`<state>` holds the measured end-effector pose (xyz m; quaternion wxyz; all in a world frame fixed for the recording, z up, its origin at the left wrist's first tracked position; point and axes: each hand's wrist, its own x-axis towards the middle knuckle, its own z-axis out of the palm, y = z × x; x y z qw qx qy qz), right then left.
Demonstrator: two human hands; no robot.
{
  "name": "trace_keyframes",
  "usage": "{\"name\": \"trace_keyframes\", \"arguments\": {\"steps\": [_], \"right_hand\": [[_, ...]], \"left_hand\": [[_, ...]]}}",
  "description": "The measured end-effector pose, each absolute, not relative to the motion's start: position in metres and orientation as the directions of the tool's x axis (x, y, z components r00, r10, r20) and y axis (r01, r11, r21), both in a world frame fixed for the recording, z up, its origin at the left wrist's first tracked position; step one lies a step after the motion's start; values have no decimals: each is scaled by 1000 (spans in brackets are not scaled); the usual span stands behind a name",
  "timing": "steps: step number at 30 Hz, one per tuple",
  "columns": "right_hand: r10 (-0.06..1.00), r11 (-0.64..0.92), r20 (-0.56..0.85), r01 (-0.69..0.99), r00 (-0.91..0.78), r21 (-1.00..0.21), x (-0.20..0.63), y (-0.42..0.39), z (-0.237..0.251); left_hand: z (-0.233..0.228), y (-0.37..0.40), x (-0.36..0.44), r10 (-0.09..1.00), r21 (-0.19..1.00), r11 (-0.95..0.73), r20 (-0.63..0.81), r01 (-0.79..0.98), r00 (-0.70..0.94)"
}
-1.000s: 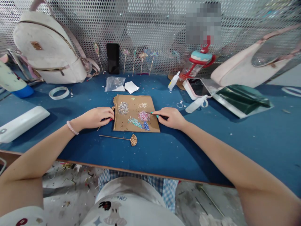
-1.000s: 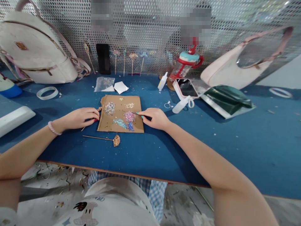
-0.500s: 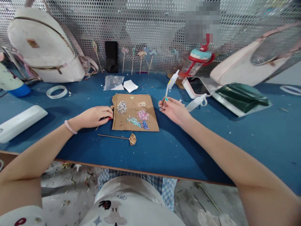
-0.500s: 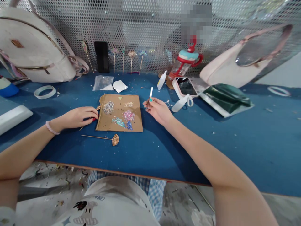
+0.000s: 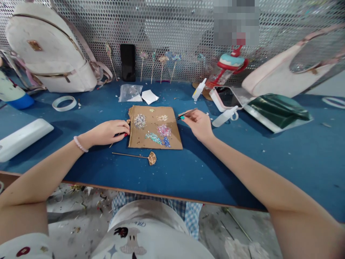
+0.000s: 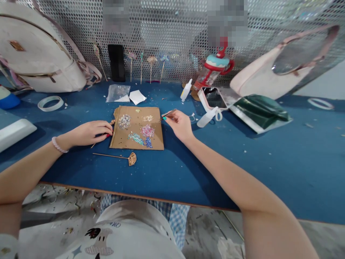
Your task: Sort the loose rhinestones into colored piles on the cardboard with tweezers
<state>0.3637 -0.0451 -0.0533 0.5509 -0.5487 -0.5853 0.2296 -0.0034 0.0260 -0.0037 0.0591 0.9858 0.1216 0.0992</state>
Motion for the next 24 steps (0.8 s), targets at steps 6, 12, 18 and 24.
{"name": "trace_keyframes", "arguments": {"steps": [6, 12, 18, 24], "right_hand": [[901, 270, 383, 426, 205, -863, 364, -42, -56], [875, 278, 424, 472, 235, -837, 365, -40, -59], [854, 286, 457, 507, 250, -813, 363, -41, -58], [826, 315, 508, 547, 246, -776, 365, -44, -57]], "left_hand": [[-5, 26, -3, 249, 137, -964, 190, 226, 950], [-5, 27, -3, 234, 119, -970, 194, 214, 953], [-5, 26, -3, 240, 121, -968, 189, 220, 952], [-4, 26, -3, 236, 115, -969, 195, 217, 952]]}}
